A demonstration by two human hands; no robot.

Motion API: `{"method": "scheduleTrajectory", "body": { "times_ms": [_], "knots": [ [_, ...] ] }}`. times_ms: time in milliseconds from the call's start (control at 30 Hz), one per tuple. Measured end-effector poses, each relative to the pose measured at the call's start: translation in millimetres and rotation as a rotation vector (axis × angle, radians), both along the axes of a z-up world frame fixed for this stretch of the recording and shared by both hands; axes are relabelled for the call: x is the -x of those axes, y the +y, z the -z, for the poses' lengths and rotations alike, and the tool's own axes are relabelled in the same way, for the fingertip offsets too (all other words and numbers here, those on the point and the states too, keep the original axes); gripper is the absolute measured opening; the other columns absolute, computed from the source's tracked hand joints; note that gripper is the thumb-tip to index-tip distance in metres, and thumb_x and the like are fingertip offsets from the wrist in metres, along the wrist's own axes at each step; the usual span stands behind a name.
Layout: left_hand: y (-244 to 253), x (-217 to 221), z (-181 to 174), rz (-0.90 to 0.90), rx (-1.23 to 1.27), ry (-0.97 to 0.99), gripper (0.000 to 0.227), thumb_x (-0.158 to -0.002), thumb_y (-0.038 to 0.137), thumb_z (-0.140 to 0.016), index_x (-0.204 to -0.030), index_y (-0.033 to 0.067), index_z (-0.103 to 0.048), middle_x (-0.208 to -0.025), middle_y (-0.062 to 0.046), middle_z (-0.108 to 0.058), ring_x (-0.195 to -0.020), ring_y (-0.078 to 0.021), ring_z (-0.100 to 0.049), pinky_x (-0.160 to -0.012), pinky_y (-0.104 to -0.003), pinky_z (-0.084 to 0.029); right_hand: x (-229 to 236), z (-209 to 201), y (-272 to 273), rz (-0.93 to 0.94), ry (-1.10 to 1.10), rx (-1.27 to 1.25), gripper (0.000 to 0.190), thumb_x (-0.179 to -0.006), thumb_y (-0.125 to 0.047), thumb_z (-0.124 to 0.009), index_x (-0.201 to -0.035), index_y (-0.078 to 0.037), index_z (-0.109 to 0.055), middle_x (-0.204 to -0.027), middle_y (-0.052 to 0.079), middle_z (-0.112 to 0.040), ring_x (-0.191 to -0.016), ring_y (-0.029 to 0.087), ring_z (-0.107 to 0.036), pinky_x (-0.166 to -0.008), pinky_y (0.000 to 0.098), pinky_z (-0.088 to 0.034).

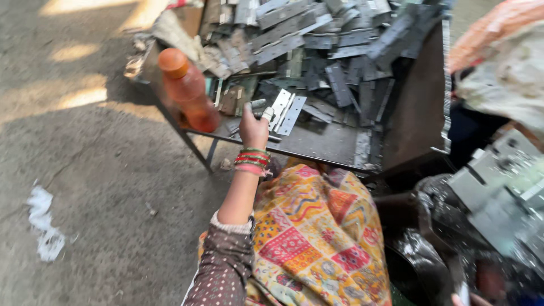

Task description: The person repeatedly picks metal hinge pieces from a bin, places them into a jig under a punching machine, and operates the machine to process each piece. Finished pieces are returned to the bin. The task is performed one at a time in a repetitive cycle.

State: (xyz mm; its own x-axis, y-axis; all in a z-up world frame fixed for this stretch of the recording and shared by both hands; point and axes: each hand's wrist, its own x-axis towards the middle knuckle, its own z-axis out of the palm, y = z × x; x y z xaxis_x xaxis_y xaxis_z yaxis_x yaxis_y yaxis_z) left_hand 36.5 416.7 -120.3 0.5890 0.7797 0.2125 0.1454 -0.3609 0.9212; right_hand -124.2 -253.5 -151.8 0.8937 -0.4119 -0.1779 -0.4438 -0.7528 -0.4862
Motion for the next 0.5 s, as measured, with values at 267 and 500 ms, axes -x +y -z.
{"method": "scheduleTrajectory", "body": {
  "times_ms": [267, 500],
  "knots": [
    [-171.2, -38.5, -95.6, 0.639, 0.818, -0.552, 0.029, -0.09, 0.006, -0.077, -0.117, 0.0075, -0.067, -0.103, 0.0, -0.07, -0.09, -0.0105, -0.064, -0.081, -0.026, -0.054, 50.0, -26.4, 27.6, -0.079, -0.052, 0.096, 0.064, -0.085, -0.048, -0.078, -0.129, -0.002, -0.071, -0.121, 0.027, -0.067, -0.103, 0.036, -0.073, -0.093, 0.046, -0.057],
    [-279.5, -50.8, -59.0, 0.693, 0.71, -0.297, 0.03, -0.087, 0.008, -0.081, -0.112, 0.0068, -0.067, -0.099, -0.001, -0.071, -0.088, -0.0106, -0.065, -0.08, -0.027, -0.056, 53.1, -66.4, 72.4, 0.008, -0.029, 0.091, 0.06, -0.084, -0.05, -0.074, -0.128, -0.009, -0.071, -0.124, 0.019, -0.066, -0.102, 0.03, -0.074, -0.089, 0.0446, -0.058]
  ]
}}
